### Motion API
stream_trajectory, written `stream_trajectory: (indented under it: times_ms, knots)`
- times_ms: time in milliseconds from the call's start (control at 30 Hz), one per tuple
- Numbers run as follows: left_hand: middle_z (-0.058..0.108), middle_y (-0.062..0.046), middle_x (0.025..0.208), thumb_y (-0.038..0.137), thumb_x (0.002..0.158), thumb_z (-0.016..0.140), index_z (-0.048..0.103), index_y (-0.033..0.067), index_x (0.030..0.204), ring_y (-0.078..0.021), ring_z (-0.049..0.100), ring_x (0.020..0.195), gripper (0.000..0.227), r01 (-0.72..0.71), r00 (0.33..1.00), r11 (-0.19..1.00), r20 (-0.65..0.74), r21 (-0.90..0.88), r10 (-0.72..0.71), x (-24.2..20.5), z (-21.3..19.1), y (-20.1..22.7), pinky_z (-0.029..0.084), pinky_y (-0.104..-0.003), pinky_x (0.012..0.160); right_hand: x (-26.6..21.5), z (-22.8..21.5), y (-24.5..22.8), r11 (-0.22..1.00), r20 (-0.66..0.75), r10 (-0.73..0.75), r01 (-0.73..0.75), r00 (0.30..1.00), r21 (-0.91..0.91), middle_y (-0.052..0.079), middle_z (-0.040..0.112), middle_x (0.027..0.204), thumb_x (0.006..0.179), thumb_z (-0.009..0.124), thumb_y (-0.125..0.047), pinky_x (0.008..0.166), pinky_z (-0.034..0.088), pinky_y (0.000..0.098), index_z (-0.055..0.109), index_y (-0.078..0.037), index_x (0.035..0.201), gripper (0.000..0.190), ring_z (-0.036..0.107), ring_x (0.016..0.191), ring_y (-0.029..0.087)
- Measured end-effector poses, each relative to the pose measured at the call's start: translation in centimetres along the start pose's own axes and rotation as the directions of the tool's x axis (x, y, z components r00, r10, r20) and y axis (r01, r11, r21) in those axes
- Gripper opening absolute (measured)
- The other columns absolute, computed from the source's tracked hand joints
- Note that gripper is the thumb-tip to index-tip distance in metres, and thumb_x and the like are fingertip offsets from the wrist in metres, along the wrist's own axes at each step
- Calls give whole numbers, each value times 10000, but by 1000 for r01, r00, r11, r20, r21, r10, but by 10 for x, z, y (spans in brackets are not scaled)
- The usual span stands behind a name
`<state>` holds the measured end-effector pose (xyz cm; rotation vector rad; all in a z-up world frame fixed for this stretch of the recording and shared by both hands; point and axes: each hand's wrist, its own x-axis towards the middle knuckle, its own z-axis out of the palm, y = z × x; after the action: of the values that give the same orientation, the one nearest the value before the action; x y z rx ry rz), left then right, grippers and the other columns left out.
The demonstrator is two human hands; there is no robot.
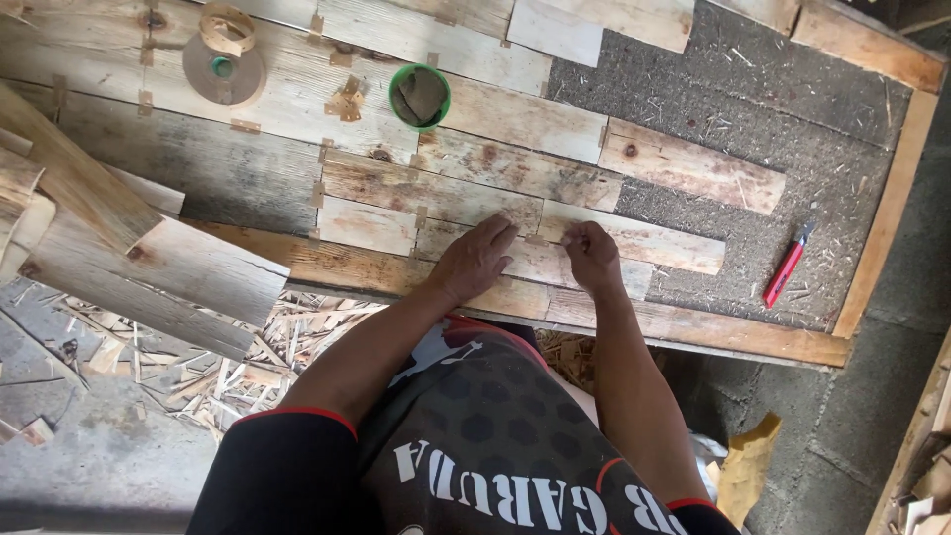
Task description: Cutting and fitting small pieces of wood veneer to form a pattern.
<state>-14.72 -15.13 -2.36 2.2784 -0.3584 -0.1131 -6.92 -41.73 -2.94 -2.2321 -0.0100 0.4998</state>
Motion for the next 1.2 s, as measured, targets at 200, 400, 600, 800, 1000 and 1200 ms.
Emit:
stream_trajectory:
  times_ms: [200,400,600,800,1000,1200]
  knots:
    - [652,-212,1245,185,990,683,574,-12,1347,-356,611,1194,422,108,967,993,-228,-41,-114,-5,-29,-13,517,-432,1043,3,0,9,984,3,-24,23,1000,176,10,711,956,984,694,-119,778,527,223,681,-20,1087,143,631,856,82]
    - [704,-112,1014,15,964,654,682,50,1077,-252,720,916,122,320,577,935,-752,-151,-318,-8,-67,-84,628,-381,801,0,-2,8,958,10,12,-15,1000,286,42,722,980,995,681,-82,819,544,246,669,-10,1095,124,662,894,108]
    - [680,-114,1044,-14,904,700,727,62,1045,-294,676,963,162,574,411,802,-789,-165,-456,-4,-132,-142,572,-421,837,-5,0,12,927,-7,-17,19,1000,375,56,704,962,1012,667,-54,805,546,261,657,-2,1085,91,652,870,123]
    - [618,-148,1102,45,784,817,740,48,1173,-338,607,1035,396,616,529,786,-713,-51,-460,13,-157,-168,551,-440,849,-16,0,-5,923,-7,23,-18,1000,385,46,686,930,1019,669,-67,781,576,272,652,-5,1071,82,659,839,124]
    - [612,-117,1085,44,788,843,777,99,969,-288,636,1039,200,655,560,755,-656,-24,-506,22,-151,-186,576,-397,859,-31,-2,-21,954,-2,86,-82,996,288,42,696,916,994,671,-64,756,588,269,660,-16,1052,77,667,826,114]
    - [685,-117,950,46,802,829,803,122,820,-239,702,805,82,588,497,794,-707,-153,-504,16,-153,-188,593,-376,673,-37,-1,-25,958,28,20,-27,999,284,50,692,918,997,673,-51,734,573,271,650,0,1060,84,652,811,113]
